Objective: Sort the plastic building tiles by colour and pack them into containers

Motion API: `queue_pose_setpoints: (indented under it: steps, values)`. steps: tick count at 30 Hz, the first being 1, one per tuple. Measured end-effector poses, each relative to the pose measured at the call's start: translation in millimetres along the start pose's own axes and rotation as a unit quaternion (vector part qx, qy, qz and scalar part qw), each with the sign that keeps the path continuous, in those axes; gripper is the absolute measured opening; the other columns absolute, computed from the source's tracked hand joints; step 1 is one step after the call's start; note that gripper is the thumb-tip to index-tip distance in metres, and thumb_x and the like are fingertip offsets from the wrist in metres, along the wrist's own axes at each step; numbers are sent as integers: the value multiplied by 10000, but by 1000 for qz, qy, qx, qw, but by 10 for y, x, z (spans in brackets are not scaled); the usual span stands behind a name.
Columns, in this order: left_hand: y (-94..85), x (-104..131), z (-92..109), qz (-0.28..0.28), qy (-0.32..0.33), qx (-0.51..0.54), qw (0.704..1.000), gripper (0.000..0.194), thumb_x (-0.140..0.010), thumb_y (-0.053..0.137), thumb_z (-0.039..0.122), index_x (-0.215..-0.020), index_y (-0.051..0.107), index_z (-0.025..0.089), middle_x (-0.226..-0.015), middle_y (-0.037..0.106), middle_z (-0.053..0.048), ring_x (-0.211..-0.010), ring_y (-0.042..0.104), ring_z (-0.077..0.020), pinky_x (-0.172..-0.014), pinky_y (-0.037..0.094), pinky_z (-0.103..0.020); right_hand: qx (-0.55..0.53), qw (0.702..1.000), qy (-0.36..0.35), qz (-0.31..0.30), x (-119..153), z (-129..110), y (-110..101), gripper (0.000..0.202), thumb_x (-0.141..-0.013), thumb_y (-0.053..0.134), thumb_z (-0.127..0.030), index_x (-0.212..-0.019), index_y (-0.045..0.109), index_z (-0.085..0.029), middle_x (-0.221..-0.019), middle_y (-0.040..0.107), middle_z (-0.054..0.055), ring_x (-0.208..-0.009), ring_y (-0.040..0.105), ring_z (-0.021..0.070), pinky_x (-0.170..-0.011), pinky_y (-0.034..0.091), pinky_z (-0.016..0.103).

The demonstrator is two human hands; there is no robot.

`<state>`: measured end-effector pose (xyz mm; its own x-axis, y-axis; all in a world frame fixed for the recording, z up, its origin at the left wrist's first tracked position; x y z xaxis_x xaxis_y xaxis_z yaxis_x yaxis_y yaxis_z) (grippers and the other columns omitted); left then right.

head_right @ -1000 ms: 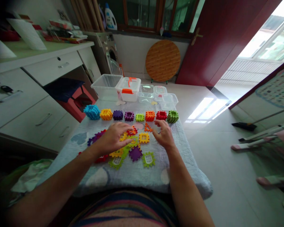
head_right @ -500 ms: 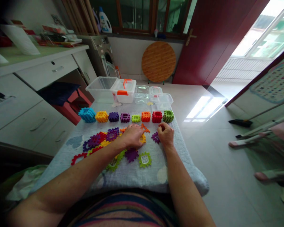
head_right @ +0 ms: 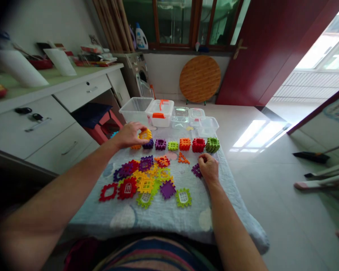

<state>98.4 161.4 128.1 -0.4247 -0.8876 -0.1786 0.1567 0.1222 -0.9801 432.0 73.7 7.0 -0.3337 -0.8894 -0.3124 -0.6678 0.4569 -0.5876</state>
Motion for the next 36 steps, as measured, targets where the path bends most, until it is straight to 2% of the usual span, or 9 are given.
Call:
queue_pose_setpoints:
  steps: [3, 6, 10, 18, 23, 26, 28, 32, 36]
  values:
    - [-39, -117, -416, -46, -2, -55, 997, 513, -674, 656, 491, -1054, 680, 147, -1061, 677, -108, -984, 593, -272, -893, 421, -340, -4, 1000, 3, -5, -7, 34, 10, 264, -688, 482, -346, -713, 696, -192, -576, 616, 18, -535, 511, 170, -613, 412, 303]
    - [-20, -173, -607, -112, 18, -92, 989, 509, -649, 654, 458, -1061, 686, 160, -1066, 682, -99, -974, 590, -262, -871, 416, -316, -5, 1000, 2, -12, -12, 66, 19, 267, -695, 487, -349, -727, 699, -190, -599, 626, 22, -560, 530, 176, -622, 412, 305]
    - [39, -161, -658, -182, 16, -125, 975, 472, -612, 673, 429, -1028, 707, 208, -1067, 693, -80, -977, 578, -265, -793, 414, -305, 1, 1000, 1, -21, -14, 75, 27, 271, -704, 485, -345, -742, 704, -190, -605, 631, 22, -568, 540, 177, -626, 411, 307]
    - [192, -162, -638, -203, -9, -152, 967, 462, -595, 696, 396, -1019, 726, 215, -1084, 690, -115, -1014, 575, -319, -786, 415, -360, 6, 1000, -2, -24, -7, 24, 7, 268, -691, 484, -346, -726, 701, -194, -574, 605, 14, -545, 515, 171, -616, 410, 309]
    - [258, -203, -664, -209, -40, -134, 968, 477, -514, 769, 359, -980, 728, 265, -1040, 699, -88, -1006, 577, -323, -846, 414, -395, 5, 1000, -5, -23, -9, 37, 6, 259, -697, 488, -342, -719, 701, -196, -575, 611, 14, -533, 505, 167, -611, 412, 307]
    - [204, -163, -611, -191, -43, -132, 972, 620, -504, 789, 360, -1107, 688, 262, -1132, 668, -110, -1103, 537, -354, -949, 379, -452, -1, 1000, 0, -21, -12, 59, 10, 255, -701, 498, -342, -728, 702, -191, -569, 606, 11, -523, 495, 162, -602, 409, 302]
    - [121, -91, -511, -152, -26, -130, 979, 664, -562, 764, 357, -1201, 638, 225, -1215, 623, -141, -1177, 494, -370, -1011, 335, -489, -11, 1000, 8, -20, -16, 78, 10, 257, -703, 502, -343, -743, 703, -187, -574, 606, 10, -526, 497, 161, -597, 407, 299]
    - [22, 185, -189, -71, 54, -61, 994, 523, -739, 638, 328, -1242, 583, 196, -1254, 599, -124, -1201, 497, -302, -1051, 332, -432, -29, 999, 23, -7, -30, 114, -1, 272, -705, 507, -348, -781, 707, -181, -595, 614, 15, -551, 518, 168, -593, 402, 294]
    - [244, 545, 109, -129, 108, 58, 984, 319, -771, 606, 277, -1074, 656, 187, -1116, 662, -106, -1056, 598, -252, -963, 432, -364, -29, 999, 19, 1, -35, 108, -9, 263, -700, 503, -336, -767, 704, -180, -592, 619, 15, -556, 534, 171, -604, 410, 298]
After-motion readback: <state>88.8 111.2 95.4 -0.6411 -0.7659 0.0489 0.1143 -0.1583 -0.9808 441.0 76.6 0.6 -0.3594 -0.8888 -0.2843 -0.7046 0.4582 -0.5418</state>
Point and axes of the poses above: each hand's wrist, its own x-axis away from the middle knuckle, its own y-axis out of the palm, z = x × y, the point moved 2 cm from there along -x, towards the middle knuckle
